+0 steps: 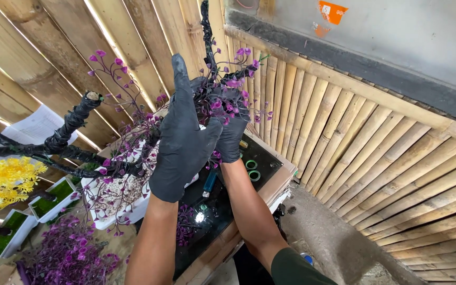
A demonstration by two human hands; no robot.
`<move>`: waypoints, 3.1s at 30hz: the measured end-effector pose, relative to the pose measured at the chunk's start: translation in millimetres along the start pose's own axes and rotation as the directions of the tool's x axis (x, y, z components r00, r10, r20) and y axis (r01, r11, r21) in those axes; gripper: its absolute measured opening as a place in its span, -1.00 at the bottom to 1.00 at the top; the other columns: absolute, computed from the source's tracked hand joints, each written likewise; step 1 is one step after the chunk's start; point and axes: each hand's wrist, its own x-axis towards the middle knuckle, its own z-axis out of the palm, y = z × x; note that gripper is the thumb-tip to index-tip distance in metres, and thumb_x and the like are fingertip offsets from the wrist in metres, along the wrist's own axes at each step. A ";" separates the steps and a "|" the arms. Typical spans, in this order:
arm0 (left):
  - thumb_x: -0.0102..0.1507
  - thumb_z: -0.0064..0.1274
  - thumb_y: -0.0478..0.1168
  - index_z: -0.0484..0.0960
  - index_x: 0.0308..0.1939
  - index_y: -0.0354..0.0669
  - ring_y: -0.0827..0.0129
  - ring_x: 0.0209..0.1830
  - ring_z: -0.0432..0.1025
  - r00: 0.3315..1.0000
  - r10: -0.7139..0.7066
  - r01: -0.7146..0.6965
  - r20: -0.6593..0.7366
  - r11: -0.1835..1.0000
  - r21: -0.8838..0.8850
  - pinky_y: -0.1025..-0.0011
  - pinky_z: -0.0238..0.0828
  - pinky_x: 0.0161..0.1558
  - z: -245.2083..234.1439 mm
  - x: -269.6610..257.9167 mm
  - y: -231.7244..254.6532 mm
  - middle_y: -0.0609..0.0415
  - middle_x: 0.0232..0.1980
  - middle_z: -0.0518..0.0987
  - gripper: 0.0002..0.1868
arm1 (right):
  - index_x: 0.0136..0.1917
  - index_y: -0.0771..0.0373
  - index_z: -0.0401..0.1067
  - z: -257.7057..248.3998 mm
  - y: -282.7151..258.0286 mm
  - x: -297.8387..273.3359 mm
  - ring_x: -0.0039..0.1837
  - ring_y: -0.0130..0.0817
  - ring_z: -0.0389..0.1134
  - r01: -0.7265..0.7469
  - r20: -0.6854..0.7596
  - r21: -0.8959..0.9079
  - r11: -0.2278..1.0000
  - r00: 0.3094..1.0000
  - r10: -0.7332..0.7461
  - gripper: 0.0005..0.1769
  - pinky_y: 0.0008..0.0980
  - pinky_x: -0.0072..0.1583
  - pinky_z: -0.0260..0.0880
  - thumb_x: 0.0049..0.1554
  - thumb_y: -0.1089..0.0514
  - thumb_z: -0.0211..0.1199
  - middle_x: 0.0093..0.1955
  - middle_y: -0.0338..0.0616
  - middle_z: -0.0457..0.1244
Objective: The person arranges purple artificial flowers onto a black wire tree structure. They pick up flower branches from a tray, attach them to the tree's branches, and use scissors to trim excess wire.
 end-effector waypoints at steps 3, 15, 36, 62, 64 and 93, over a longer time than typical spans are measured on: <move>0.44 0.12 -0.41 -0.42 0.66 -0.14 -0.02 0.84 -0.26 0.999 -0.041 0.043 0.033 0.997 -0.067 0.14 -0.19 0.79 -3.7 2.3 3.6 -0.10 0.77 -0.37 0.04 | 0.51 0.18 0.27 53.9 1.7 -24.7 0.45 -0.02 0.25 0.017 0.051 0.024 1.000 0.999 -0.018 -0.49 -0.06 0.52 0.20 0.42 -0.10 -0.03 0.44 0.02 0.24; 0.36 0.26 -0.32 -0.44 0.64 -0.03 -0.10 0.72 0.14 0.990 -0.137 0.140 0.036 0.985 -0.098 0.04 0.22 0.58 -1.7 6.1 15.1 -0.13 0.77 -0.26 0.16 | 0.52 0.29 0.25 38.1 5.0 -23.1 0.45 -0.02 0.26 0.135 -0.093 -0.330 0.934 0.980 -0.174 -0.50 0.01 0.53 0.22 0.43 0.01 -0.07 0.45 0.09 0.23; 0.24 0.21 -0.42 -0.49 0.58 -0.44 -0.18 0.78 -0.40 0.988 -0.075 0.039 0.134 0.967 0.252 0.20 0.02 0.71 -34.5 -31.7 58.6 -0.32 0.71 -0.42 0.19 | 0.14 0.26 0.58 320.8 -51.5 -147.5 0.21 -0.24 0.50 -0.095 -0.084 -0.892 0.441 0.995 0.044 -0.69 -0.23 0.29 0.56 0.10 0.35 0.33 0.12 -0.07 0.46; 0.28 -0.12 -0.17 0.35 0.22 -0.11 -0.10 0.25 0.23 0.893 -0.034 -0.341 0.449 0.598 0.725 -0.05 0.28 0.14 -53.1 -374.9 -94.2 -0.19 0.28 0.27 -0.58 | 0.46 0.18 0.34 239.2 -51.9 -318.1 0.36 0.06 0.29 0.690 0.331 -0.705 -0.168 0.528 0.782 -0.56 0.02 0.36 0.32 0.34 0.13 0.18 0.39 0.03 0.23; 0.36 -0.22 -0.13 0.19 0.56 -0.24 -0.20 0.62 0.02 0.906 0.083 -0.389 0.415 0.549 0.740 -0.13 0.09 0.49 -46.8 -408.7 -123.0 -0.32 0.64 0.05 -0.33 | 0.48 0.14 0.34 228.7 -52.7 -319.1 0.36 0.02 0.29 0.699 0.330 -0.693 -0.178 0.527 0.783 -0.54 0.04 0.38 0.32 0.32 0.15 0.18 0.39 -0.02 0.23; 0.28 0.08 0.16 0.42 0.47 -0.05 -0.03 0.36 0.41 0.986 -0.006 -0.111 0.164 0.716 0.690 0.03 0.41 0.26 -25.1 -390.4 -195.2 -0.16 0.37 0.51 -0.27 | 0.21 -0.18 0.49 175.4 -55.8 -331.1 0.06 -0.40 0.43 0.658 0.309 -0.630 -0.412 0.699 0.645 -0.63 -0.37 0.16 0.54 0.16 -0.20 0.37 0.07 -0.50 0.35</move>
